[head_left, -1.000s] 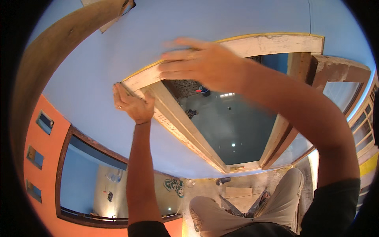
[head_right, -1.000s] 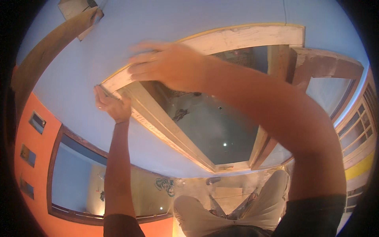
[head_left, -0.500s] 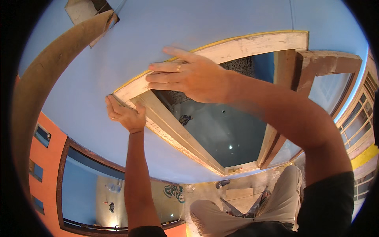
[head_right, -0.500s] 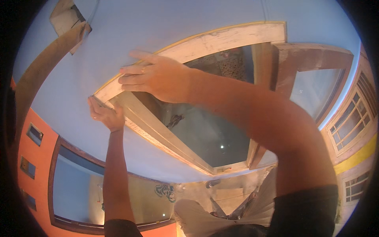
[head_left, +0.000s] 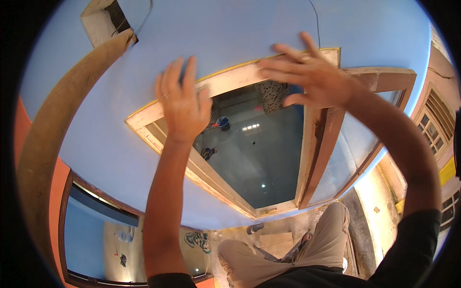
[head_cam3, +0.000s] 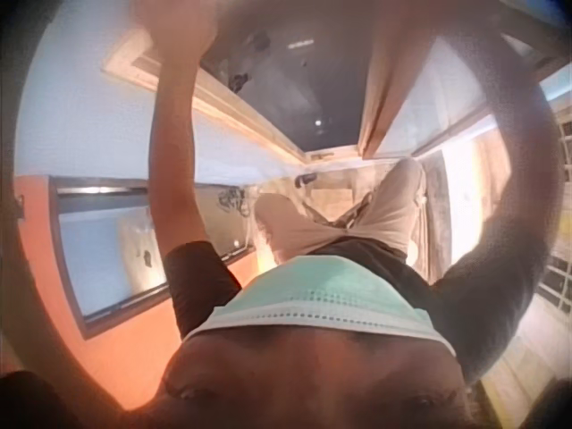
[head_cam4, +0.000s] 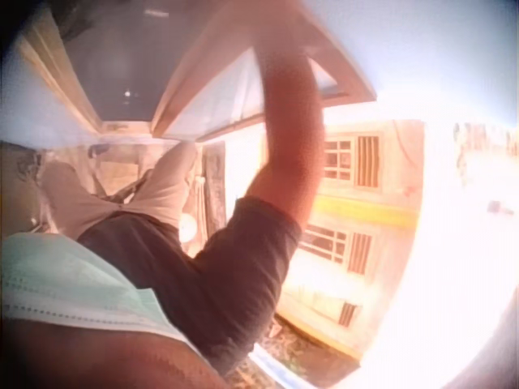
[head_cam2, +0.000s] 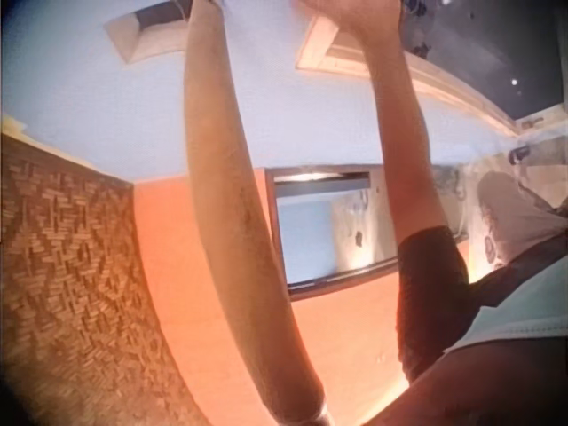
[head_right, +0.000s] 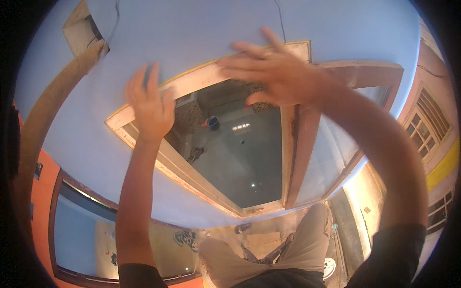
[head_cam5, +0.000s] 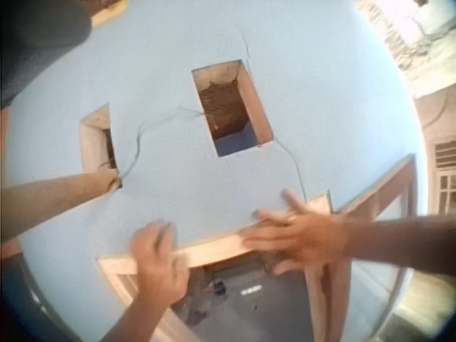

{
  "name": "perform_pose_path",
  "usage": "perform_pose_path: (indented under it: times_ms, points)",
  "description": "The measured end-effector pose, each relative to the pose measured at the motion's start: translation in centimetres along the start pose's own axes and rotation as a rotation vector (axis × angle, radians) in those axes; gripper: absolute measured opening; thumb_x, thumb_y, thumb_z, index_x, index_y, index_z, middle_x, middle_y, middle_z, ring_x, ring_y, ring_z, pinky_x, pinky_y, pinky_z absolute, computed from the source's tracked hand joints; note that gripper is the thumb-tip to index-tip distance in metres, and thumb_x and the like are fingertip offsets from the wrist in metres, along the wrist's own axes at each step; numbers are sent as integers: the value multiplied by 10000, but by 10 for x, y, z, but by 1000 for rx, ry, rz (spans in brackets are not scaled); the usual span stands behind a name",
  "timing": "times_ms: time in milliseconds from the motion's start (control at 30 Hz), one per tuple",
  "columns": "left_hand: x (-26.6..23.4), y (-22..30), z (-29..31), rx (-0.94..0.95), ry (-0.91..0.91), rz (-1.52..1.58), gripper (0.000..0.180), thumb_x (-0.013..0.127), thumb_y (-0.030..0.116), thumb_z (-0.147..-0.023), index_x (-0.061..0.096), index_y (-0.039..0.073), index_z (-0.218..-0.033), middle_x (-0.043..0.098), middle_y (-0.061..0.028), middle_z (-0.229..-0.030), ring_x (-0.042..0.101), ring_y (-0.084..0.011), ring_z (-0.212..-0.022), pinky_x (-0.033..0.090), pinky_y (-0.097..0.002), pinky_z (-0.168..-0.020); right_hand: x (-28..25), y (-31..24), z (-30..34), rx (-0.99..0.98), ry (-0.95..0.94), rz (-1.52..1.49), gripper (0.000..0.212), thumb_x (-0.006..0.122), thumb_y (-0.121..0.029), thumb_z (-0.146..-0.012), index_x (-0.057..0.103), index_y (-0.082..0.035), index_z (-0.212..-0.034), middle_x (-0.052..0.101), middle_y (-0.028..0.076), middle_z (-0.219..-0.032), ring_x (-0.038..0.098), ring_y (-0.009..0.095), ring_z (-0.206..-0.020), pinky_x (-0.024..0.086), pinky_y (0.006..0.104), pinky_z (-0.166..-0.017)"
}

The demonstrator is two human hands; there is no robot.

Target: The person sands the edges of a wooden window frame using a sanding block. They repeatedly rub the sanding block along the top and side edges of the frame, occasionally pausing to wipe the surface with their hand.

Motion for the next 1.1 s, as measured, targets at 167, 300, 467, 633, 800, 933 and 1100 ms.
perform_pose_path:
  times_ms: [167,300,467,633,800,933,1100]
  points:
    - [20,17,-40,48,146,42,532,580,187,-977,601,53,-1491,541,-159,-1520,475,-379,-1415,298,-606,-1211,18,-48,-67,-179,179,-129,745,744,-545,-889,545,-308,-1566,485,-84,-1649,366,211,-1578,180,645,-1319]
    - [22,12,-29,60,164,56,533,549,247,-989,620,83,-1491,558,-133,-1525,500,-369,-1410,300,-613,-1216,3,-14,-27,-222,106,-165,711,741,-535,-906,561,-309,-1555,493,-96,-1645,380,215,-1569,190,652,-1317]
    - [23,13,-23,16,181,43,546,553,284,-990,619,90,-1496,550,-140,-1537,486,-375,-1434,285,-614,-1230,-25,65,54,-3,-150,304,790,405,-799,-945,462,-395,-1621,443,-98,-1690,244,328,-1634,67,680,-1322]
    - [22,22,-34,6,188,27,558,571,263,-972,617,97,-1503,544,-161,-1532,480,-407,-1440,282,-617,-1235,-15,29,22,-3,-54,148,770,361,-805,-969,506,-385,-1599,441,-100,-1692,232,328,-1639,75,689,-1316]
    - [25,21,-36,28,166,32,573,573,256,-963,609,90,-1510,537,-160,-1534,473,-414,-1446,271,-614,-1244,-5,0,-11,-97,-39,39,697,374,-760,-1013,552,-379,-1569,435,-118,-1695,206,269,-1652,35,679,-1319]
    - [21,16,-27,22,153,-26,589,588,285,-953,609,88,-1508,534,-158,-1533,472,-413,-1446,272,-610,-1245,-23,49,47,100,-182,118,683,382,-724,-1042,564,-332,-1572,485,-81,-1668,196,286,-1657,-13,678,-1314]
    - [27,25,-31,10,179,-31,613,608,314,-939,606,93,-1511,533,-152,-1526,473,-411,-1445,280,-607,-1240,-32,69,74,66,-100,94,799,396,-754,-1028,657,-155,-1487,578,12,-1594,245,356,-1635,30,683,-1310]
Point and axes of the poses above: each hand's wrist, its own z-axis away from the middle knuckle, its own x-axis out of the palm, y = z × x, the point moved 8 cm from there along -z, towards the middle knuckle
